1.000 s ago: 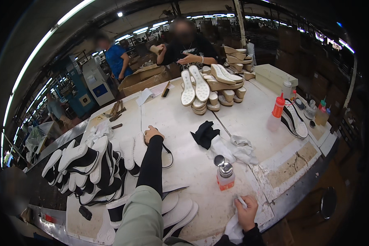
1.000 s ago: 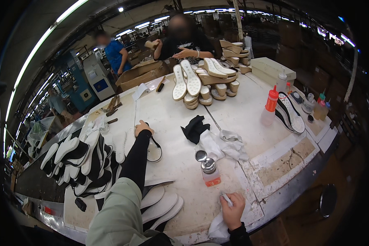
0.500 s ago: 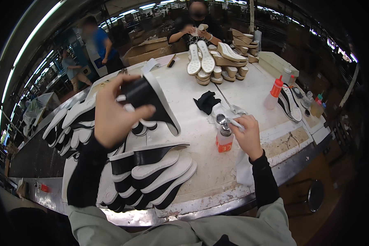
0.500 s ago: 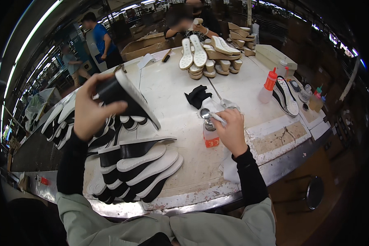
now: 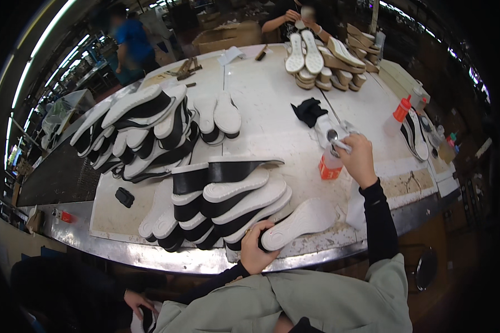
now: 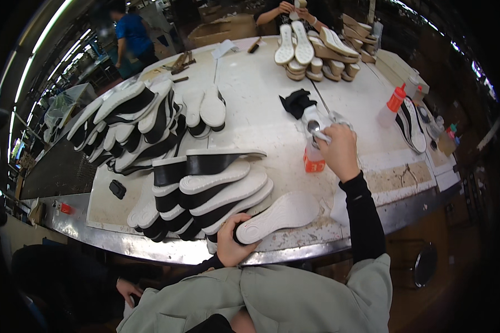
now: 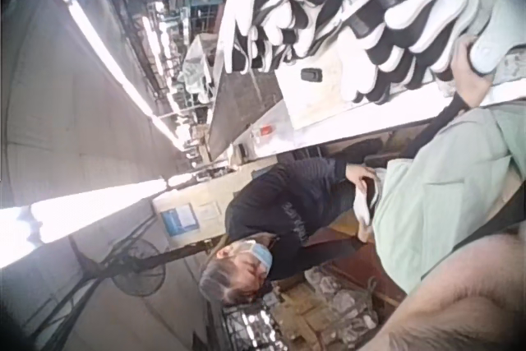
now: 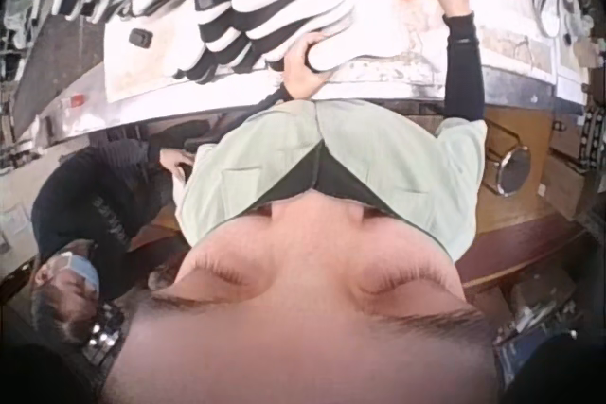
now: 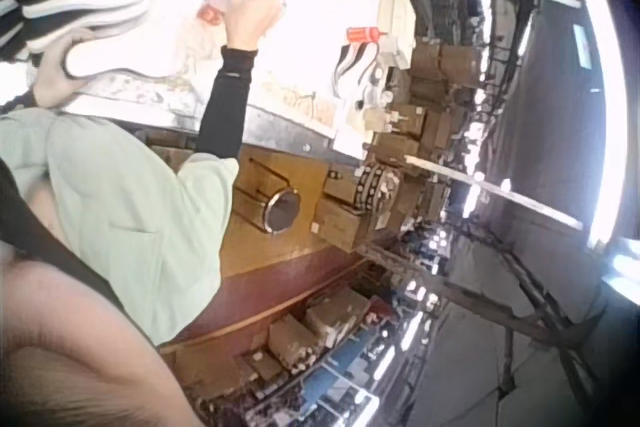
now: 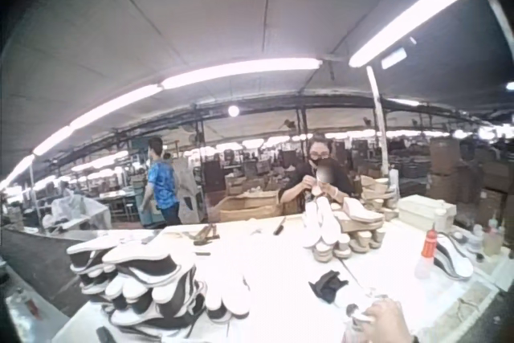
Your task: The person wipes white shoe insoles with a cloth at a workbench, repeatedly picking up insoles from a stack, wiping them, and placing them back. Other workers are visible in the background handling similar insoles.
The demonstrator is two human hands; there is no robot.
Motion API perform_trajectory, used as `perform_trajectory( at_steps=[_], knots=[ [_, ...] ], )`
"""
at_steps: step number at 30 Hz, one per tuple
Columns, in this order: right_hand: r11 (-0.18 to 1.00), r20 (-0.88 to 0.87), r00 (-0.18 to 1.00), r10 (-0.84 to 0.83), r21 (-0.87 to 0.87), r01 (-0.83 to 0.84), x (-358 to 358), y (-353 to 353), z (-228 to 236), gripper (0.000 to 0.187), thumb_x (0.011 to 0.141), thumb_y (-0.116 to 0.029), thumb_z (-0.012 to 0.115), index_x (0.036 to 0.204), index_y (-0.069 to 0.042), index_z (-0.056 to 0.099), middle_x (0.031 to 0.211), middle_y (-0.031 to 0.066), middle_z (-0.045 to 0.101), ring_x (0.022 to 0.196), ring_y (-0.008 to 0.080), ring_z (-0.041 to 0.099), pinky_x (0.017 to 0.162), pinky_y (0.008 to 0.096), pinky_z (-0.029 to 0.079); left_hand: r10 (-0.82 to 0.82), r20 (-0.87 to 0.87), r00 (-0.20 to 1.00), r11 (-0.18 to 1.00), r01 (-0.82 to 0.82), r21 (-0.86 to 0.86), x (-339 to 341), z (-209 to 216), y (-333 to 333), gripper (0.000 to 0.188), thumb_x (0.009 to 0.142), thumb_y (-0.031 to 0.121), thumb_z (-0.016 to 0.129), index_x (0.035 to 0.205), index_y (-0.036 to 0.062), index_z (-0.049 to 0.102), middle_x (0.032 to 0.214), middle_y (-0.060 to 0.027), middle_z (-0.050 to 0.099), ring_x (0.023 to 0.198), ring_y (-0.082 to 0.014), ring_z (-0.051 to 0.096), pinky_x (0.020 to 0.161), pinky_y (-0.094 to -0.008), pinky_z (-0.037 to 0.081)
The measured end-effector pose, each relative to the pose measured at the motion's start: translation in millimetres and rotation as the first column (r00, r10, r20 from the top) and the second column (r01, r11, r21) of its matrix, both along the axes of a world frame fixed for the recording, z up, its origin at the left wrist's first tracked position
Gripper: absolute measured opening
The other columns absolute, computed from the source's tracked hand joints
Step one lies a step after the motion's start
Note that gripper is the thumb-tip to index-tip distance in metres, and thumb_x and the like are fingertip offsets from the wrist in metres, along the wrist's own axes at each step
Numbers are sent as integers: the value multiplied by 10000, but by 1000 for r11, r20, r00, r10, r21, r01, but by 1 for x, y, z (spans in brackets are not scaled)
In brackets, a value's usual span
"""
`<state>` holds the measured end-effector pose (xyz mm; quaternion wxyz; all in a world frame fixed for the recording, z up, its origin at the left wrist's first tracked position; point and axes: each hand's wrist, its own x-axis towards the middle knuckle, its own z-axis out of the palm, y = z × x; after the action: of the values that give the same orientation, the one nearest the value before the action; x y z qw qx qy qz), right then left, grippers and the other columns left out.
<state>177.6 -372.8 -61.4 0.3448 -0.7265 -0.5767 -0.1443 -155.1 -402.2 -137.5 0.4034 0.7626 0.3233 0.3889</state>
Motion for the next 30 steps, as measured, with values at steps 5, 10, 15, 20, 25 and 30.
perform_trajectory(
  at_steps=[5,10,15,20,25,30],
  knots=[
    [995,-234,967,98,48,-89,-1,-12,20,143,757,-114,717,827,9,704,757,125,635,734,310,606,673,371,451,-135,-85,987,990,137,28,3,-9,9,750,592,156,891,1245,-12,560,1261,-203,585,1167,-349,576,999,-387,450],
    [950,-525,802,283,41,-308,-61,-76,40,113,755,-79,727,847,-14,713,720,99,615,707,256,580,680,324,443,-118,-117,986,993,117,-10,4,-10,5,760,582,217,909,1226,-17,581,1373,-206,522,1212,-343,557,1027,-392,436],
    [815,-480,747,460,-105,-570,-134,-84,-30,139,739,-89,736,870,-52,711,781,62,606,800,261,553,735,368,410,-140,-73,988,989,135,-64,5,-16,4,676,585,212,900,1157,-15,621,1382,-212,513,1203,-348,565,1005,-398,456],
    [881,-385,838,386,-115,-459,-158,-76,-47,153,713,-74,727,861,-50,697,780,61,592,794,279,537,727,381,392,-109,-82,991,993,104,-59,8,-22,5,643,597,204,887,1138,-18,620,1363,-213,525,1188,-359,569,995,-400,460],
    [915,-453,837,308,-101,-392,-140,-84,-49,138,728,-61,722,860,-29,701,781,84,601,798,286,537,726,376,410,-127,16,992,976,127,-178,4,-7,5,604,653,206,870,1140,-43,612,1286,-204,577,1158,-338,594,974,-398,475],
    [930,-522,810,268,-79,-359,-138,-85,-53,133,748,-55,720,869,-2,707,777,99,608,798,287,536,724,360,432,-238,-76,968,945,213,-247,-9,37,30,299,820,129,724,1066,-20,641,942,-180,691,850,-302,702,756,-375,560]
  ],
)
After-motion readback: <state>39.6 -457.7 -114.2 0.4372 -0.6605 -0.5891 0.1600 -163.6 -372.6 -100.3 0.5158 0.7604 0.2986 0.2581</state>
